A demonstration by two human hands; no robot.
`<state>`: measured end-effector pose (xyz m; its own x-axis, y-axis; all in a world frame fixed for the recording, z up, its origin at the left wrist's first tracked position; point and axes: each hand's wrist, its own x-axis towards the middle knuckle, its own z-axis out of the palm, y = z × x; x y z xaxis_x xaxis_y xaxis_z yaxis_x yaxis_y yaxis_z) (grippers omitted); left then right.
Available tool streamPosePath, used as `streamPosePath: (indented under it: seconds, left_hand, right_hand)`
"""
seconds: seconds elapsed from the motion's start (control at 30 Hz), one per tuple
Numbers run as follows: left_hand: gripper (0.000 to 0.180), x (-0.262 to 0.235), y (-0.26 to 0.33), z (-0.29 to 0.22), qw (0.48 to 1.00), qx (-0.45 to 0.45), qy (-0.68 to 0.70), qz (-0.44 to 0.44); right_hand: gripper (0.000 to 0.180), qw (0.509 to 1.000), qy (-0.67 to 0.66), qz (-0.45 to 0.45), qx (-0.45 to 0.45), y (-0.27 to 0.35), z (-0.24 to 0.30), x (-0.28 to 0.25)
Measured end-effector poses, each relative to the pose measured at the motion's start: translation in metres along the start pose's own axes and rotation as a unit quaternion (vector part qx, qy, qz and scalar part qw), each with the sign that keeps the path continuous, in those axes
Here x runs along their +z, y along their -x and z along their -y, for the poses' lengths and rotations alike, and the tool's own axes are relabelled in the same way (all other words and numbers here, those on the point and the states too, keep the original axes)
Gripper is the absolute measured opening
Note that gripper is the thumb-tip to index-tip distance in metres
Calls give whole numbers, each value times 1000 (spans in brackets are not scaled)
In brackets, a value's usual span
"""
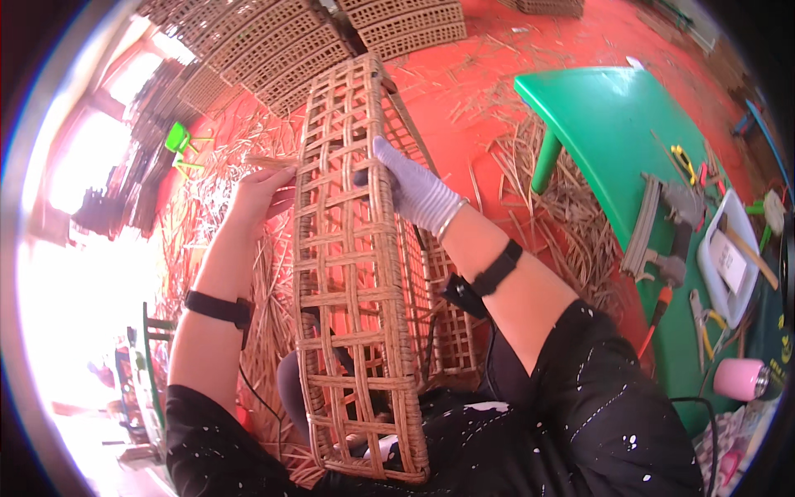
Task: Weaving a bamboo furniture frame using long flexible strips to complete a structural component.
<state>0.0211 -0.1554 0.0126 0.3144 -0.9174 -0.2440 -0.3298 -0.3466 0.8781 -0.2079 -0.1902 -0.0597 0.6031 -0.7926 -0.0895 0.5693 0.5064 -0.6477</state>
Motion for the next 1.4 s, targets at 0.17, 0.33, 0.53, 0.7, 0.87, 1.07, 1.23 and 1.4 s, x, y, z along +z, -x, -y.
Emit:
streamPosePath:
  seconds: [0.17, 0.33, 0.53, 0.7, 0.87, 1.07, 1.23, 1.4]
  left_hand:
    - [25, 2, -1, -4, 999, 1, 37, 4]
    - [25, -8, -9, -1, 999, 0, 50, 22]
    - [17, -3, -13, -4, 992, 18, 102, 66]
    - [18, -11, -9, -1, 992, 5, 91, 89]
    - [22, -8, -9, 5, 995, -5, 70, 70]
    - [27, 2, -7, 13, 992, 28, 112, 53]
    - [24, 20, -4, 13, 989, 40, 143, 27]
    - [24, 31, -1, 9, 988, 44, 146, 28]
  right_hand:
    - [43, 982, -172, 49, 52, -41, -22, -40]
    - [27, 999, 10, 31, -30, -62, -51, -17]
    - [11, 912, -401, 87, 22, -122, -90, 1]
    - [8, 988, -89, 95, -82, -113, -87, 7]
    - [8, 949, -298, 99, -24, -97, -85, 11]
    - [8, 911, -400, 100, -26, -101, -92, 20]
    - [14, 947, -305, 62, -75, -130, -97, -1]
    - [20, 986, -103, 92, -89, -156, -103, -24]
